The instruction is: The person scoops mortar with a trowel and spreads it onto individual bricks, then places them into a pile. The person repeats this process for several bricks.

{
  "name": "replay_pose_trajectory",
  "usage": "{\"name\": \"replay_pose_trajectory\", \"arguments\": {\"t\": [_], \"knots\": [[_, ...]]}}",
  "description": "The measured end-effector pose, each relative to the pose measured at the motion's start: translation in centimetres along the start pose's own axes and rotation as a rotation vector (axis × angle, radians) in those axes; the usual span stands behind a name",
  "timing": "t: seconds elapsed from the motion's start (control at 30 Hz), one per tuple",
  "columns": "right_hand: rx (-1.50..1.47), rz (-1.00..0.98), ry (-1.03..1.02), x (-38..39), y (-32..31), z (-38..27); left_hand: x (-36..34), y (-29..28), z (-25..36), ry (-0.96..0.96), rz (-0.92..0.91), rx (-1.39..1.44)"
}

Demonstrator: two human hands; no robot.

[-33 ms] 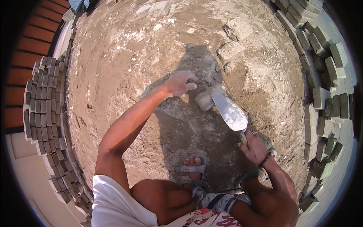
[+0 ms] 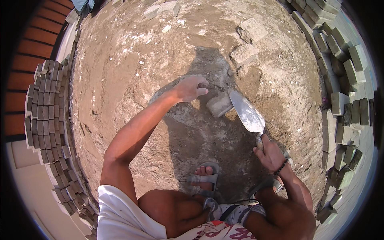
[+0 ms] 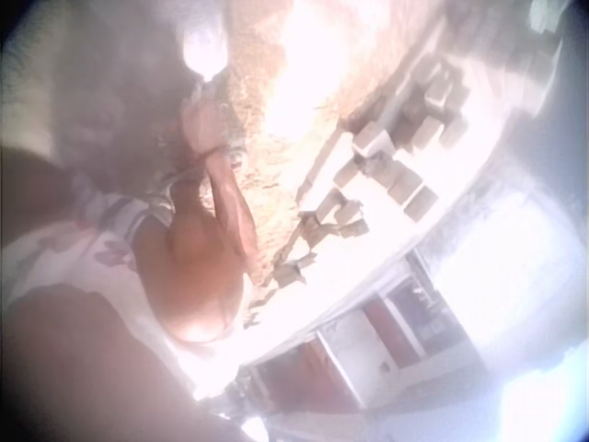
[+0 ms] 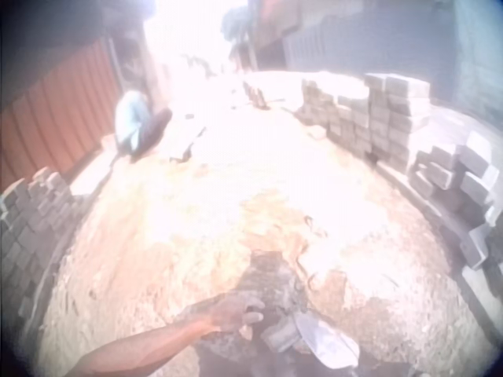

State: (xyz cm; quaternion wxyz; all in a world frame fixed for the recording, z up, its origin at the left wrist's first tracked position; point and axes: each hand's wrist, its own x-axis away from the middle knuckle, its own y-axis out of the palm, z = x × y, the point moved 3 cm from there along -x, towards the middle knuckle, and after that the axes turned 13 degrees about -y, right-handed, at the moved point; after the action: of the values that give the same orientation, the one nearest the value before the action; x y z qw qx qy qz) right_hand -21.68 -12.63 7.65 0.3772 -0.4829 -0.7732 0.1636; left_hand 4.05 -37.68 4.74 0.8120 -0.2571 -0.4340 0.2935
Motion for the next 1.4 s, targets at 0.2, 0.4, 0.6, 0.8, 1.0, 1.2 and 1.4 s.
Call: {"name": "replay_pose_trajectory", "arguments": {"t": [0.2, 0.4, 0.6, 0.8, 1.0, 1.2, 1.4], "knots": [[0.052, -0.128, -0.111, 0.2, 2.1, -1.8, 0.0, -0.1, -1.1, -0.022, 0.043, -0.009], [-0.017, 0.061, 0.085, -1.0, -2.7, -0.3, 0.6, -0.8, 0.0, -0.124, -0.045, 0.014], [0.034, -0.134, -0.088, 0.3, 0.5, -1.8, -0.1, -0.5, -0.2, -0.071, 0.043, -0.007], [-0.065, 0.236, 0.158, -0.4, -3.6, 2.8, 0.3, -0.5, 2.4, 0.065, 0.011, -0.04], [-0.415, 0.277, 0.147, 2.1, -1.3, 2.9, 2.9, 4.5, 7.4, 0.057, 0.151, -0.28], [-0.37, 0.343, -0.069, 2.4, 1.4, 4.5, -0.1, 5.1, 6.4, -0.09, -0.021, -0.086], [-0.469, 0.378, 0.132, 2.9, -0.7, 3.1, 0.5, 3.3, 1.9, -0.316, -0.296, 1.162]]}}
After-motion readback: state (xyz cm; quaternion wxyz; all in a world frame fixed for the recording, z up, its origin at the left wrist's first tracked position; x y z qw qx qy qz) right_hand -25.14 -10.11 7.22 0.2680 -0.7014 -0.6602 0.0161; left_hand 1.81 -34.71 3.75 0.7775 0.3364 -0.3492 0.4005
